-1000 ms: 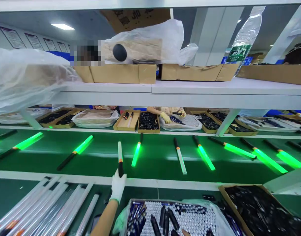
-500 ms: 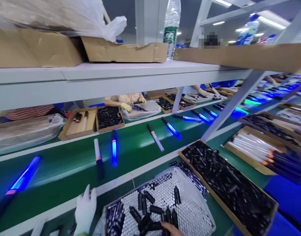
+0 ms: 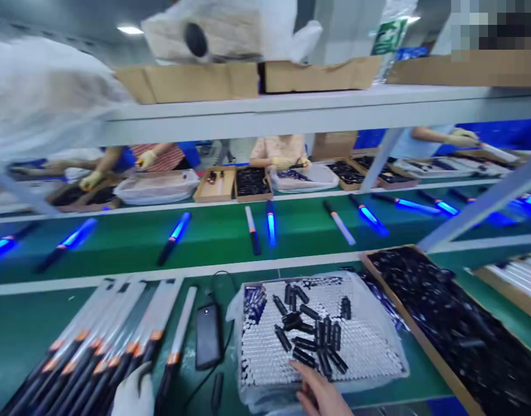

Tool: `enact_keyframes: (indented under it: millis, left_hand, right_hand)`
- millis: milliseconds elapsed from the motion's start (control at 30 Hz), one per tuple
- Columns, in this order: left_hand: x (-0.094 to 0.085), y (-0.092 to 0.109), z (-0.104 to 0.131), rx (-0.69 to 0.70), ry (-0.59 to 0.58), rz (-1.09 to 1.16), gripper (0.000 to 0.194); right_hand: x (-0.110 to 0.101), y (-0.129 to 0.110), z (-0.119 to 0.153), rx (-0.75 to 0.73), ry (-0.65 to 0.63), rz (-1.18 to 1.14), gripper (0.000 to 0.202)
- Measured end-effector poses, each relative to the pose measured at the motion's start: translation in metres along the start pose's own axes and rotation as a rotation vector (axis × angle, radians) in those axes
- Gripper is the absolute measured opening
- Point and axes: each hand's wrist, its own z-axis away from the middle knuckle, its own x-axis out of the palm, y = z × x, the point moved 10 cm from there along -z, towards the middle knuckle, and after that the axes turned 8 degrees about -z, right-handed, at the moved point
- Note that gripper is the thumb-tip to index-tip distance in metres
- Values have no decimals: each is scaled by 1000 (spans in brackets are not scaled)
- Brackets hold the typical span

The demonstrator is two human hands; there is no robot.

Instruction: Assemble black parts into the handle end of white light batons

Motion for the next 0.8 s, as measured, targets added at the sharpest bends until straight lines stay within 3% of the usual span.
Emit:
enact_keyframes:
  millis: [100, 233, 367, 500, 667, 800]
  left_hand:
    - [3, -28, 14, 23, -52, 57, 51]
    - [31, -52, 34, 55, -150, 99, 54]
    - [63, -56, 48, 101, -280, 115, 49]
    - [75, -53, 42, 86, -362, 126, 49]
    - [81, -49, 40, 47, -523, 221, 58]
    - [66, -68, 58, -248, -534, 610, 65]
  right_hand:
    - [21, -14, -10, -50, -76, 5, 57]
    - [38, -55, -24, -88, -84, -14, 52]
    - [60, -88, -27, -114, -81, -41, 51]
    - [77, -89, -17, -85, -89, -19, 53]
    - [55, -71, -8, -58, 9, 43, 44]
    - [25, -72, -40, -75, 51, 193, 32]
